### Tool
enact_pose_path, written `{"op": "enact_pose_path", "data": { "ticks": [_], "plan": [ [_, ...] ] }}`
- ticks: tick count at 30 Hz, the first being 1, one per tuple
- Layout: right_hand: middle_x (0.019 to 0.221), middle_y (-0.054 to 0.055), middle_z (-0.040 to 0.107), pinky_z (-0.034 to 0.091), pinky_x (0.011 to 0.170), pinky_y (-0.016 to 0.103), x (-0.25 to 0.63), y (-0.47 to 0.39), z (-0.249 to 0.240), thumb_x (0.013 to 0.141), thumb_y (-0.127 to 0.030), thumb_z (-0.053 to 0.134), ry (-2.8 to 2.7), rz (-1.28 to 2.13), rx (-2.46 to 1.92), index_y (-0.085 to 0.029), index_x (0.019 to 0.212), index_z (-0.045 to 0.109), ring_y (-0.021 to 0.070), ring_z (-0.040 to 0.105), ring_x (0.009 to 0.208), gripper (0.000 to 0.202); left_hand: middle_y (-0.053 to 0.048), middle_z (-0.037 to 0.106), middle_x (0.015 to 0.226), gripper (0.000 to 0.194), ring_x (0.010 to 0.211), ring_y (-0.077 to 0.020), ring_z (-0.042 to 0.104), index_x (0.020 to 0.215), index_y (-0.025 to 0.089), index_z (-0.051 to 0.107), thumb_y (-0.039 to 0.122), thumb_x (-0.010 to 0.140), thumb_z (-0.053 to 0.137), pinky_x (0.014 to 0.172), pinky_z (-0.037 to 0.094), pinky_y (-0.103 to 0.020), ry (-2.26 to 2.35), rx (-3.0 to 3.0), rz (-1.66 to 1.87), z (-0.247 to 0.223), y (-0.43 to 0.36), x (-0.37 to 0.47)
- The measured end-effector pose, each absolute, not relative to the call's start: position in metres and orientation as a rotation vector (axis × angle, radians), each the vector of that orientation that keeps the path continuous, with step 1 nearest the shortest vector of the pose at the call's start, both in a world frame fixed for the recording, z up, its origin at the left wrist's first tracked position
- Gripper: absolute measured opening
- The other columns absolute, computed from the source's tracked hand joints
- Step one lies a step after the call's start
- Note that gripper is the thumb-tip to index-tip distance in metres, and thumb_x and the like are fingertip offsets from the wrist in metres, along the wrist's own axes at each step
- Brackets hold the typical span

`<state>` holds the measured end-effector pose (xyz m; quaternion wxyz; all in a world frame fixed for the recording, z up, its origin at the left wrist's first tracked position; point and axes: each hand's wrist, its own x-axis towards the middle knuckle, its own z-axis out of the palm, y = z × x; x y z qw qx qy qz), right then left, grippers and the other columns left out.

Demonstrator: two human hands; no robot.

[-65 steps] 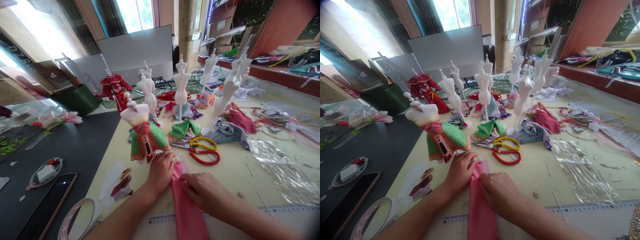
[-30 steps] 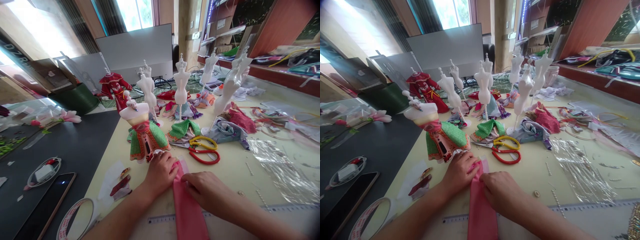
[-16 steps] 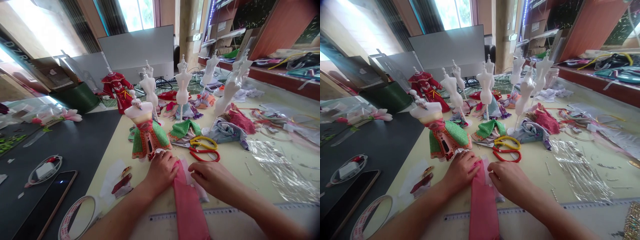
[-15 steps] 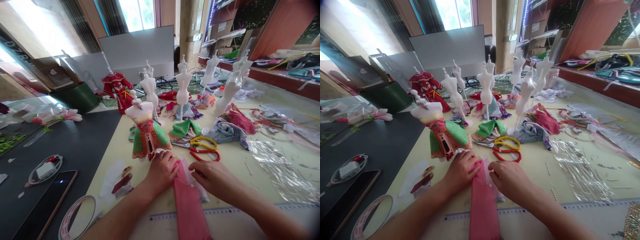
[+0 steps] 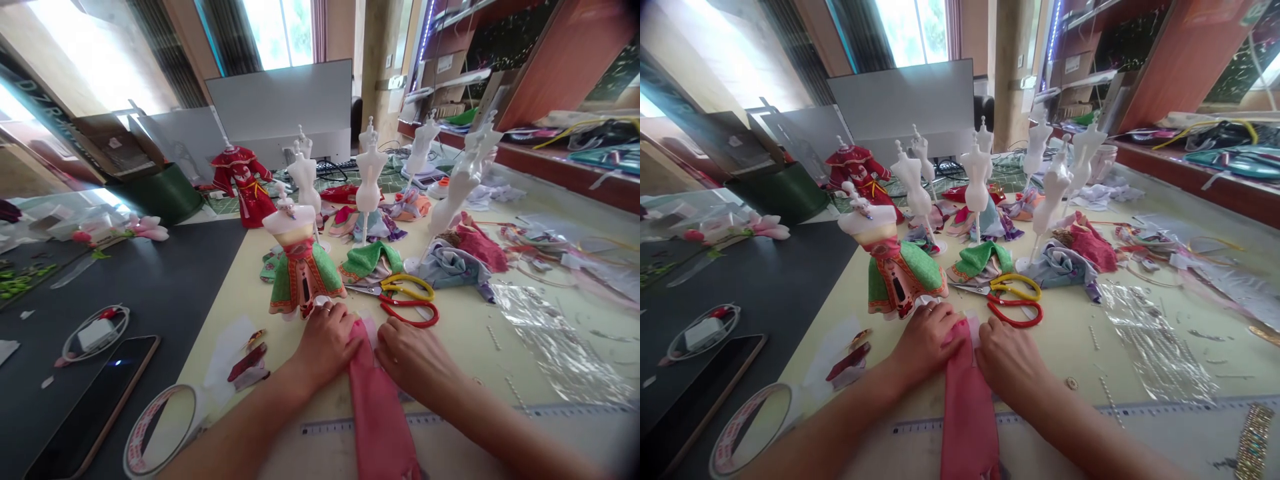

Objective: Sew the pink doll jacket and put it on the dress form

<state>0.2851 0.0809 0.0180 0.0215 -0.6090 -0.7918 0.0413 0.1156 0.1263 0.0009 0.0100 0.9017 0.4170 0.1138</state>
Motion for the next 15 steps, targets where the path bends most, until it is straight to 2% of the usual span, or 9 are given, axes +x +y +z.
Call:
{"op": "enact_pose_path", "data": {
  "ticks": [9,15],
  "plan": [
    [0.063,0.002,0.056,0.013,0.048,0.027,0.2886,0.0871,0.0109,0.077,-0.01,0.048,-2.349,0.241,-1.947,-0.015,0.065,0.053,0.0113,0.045,0.052,0.013,-0.006,0.058,0.095,0.022,0.089,-0.023,0.051,0.094,0.019,0.059,0.034,0.087,0.045,0.08,0.042,-0.039,1.32,2.847,0.349,-0.001,0.1254,0.1158],
    [0.075,0.004,0.057,0.017,0.051,0.026,0.2902,0.0899,0.0158,0.081,-0.021,0.053,-2.324,0.196,-1.939,-0.016,0.071,0.053,0.0147,0.052,0.064,0.012,-0.006,0.058,0.095,0.024,0.088,-0.0229,0.051,0.095,0.019,0.06,0.034,0.089,0.042,0.079,0.042,-0.039,1.318,2.852,0.348,0.0014,0.1248,0.1164]
  ]
}}
